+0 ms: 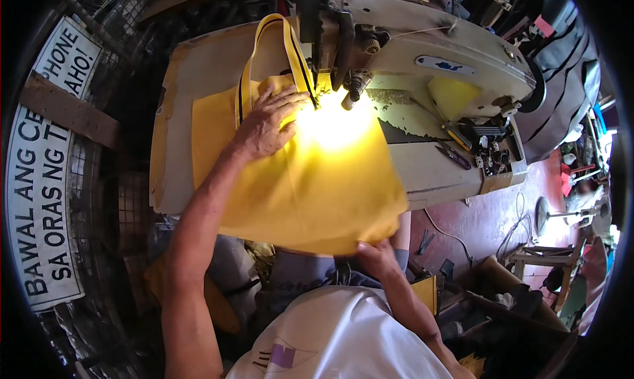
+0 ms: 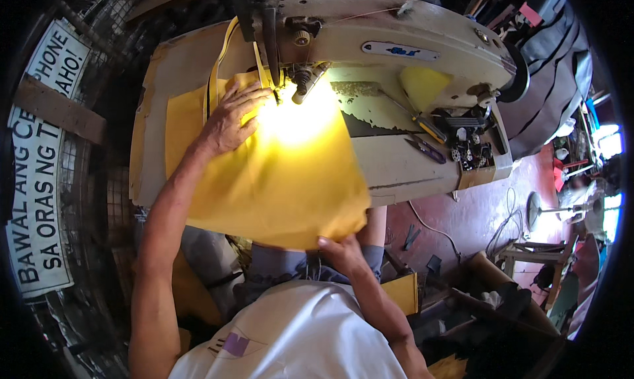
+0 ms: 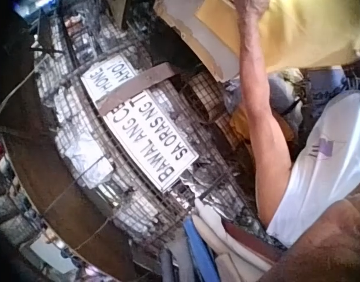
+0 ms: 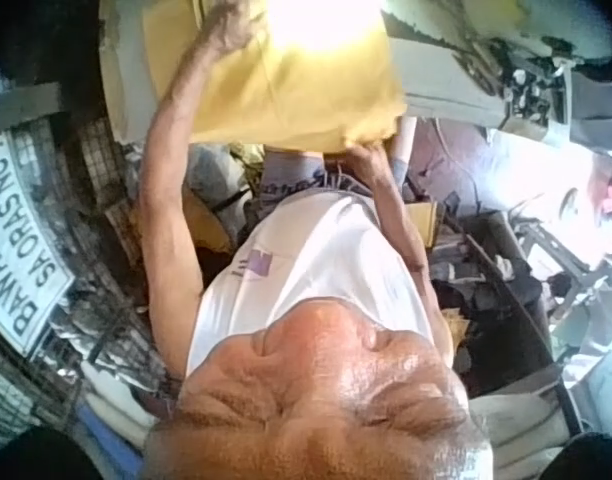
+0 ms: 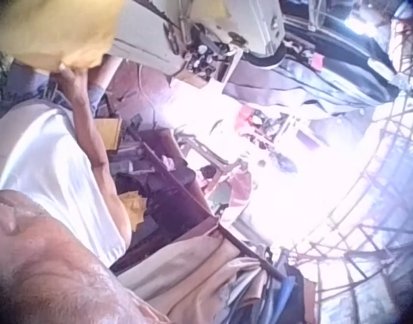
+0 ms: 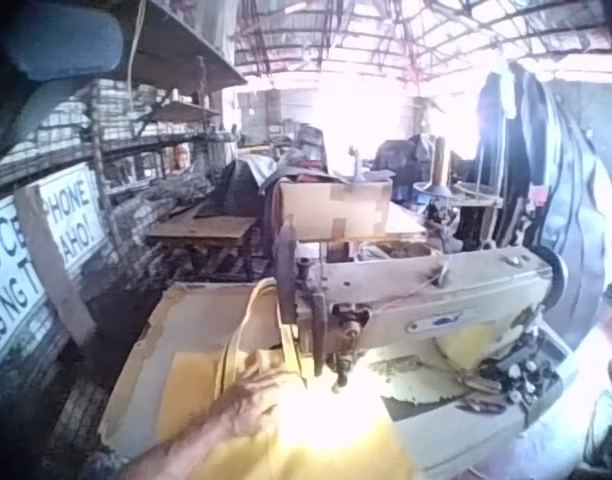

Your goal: Sewing a yellow tote bag and attaching black-and-yellow handles using an industrial sewing machine.

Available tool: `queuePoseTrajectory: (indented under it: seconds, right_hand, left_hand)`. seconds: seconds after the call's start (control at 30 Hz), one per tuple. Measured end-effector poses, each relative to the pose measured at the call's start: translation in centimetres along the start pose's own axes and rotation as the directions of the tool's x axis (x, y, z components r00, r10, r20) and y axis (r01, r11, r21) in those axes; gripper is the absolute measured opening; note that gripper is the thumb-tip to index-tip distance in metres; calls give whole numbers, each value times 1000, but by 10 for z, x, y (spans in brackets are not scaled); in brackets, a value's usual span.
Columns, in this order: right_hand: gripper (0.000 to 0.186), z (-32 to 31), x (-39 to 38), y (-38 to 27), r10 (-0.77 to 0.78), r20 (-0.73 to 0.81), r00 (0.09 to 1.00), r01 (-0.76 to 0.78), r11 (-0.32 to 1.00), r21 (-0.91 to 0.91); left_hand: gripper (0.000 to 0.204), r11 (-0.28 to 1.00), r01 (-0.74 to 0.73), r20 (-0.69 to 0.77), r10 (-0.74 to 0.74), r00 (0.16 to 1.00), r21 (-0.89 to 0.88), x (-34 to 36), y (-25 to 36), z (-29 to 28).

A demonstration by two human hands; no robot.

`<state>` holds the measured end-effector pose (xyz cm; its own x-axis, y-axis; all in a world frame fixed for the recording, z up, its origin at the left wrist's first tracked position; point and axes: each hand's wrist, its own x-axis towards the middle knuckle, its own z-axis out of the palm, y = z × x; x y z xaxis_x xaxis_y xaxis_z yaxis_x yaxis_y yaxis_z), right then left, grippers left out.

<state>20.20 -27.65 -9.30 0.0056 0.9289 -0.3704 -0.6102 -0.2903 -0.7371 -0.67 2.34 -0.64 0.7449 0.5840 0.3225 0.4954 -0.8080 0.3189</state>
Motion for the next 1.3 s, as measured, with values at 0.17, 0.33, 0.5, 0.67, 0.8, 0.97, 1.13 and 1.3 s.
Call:
queuePoseTrajectory:
  seconds: [0.17,0.33,0.5,0.67,0.8,0.97,1.13,1.3]
  right_hand:
    - [32,-1,7,-165,-711,-172,682,476,610,-634]
    - [26,-21,103,-257,-429,642,635,51,-806,-590]
    - [32,-34,145,-263,-408,647,644,-151,-897,-415]
    - [38,-38,140,-255,-478,512,713,-133,-810,-570]
    - [47,-27,107,-256,-663,501,556,195,-482,-854]
    - [47,-25,76,-255,-642,382,665,184,-355,-917]
    - [31,-48,61,-306,-763,528,374,103,-531,-841]
    - [32,-71,84,-450,-843,466,269,-186,-520,-833]
  left_hand:
    - [54,847,447,-228,-393,891,286,-3,91,34]
    - [58,838,469,-141,-447,883,280,6,115,35]
    - [64,911,396,-217,-365,905,118,-3,102,32]
    - [63,928,337,-252,-291,923,159,-9,100,38]
    - [65,931,333,-243,-291,925,152,-8,101,39]
    - [65,921,353,-246,-309,919,162,-6,105,41]
    - [66,924,374,-223,-349,910,78,3,99,37]
    - [67,915,379,-182,-353,918,137,12,94,32]
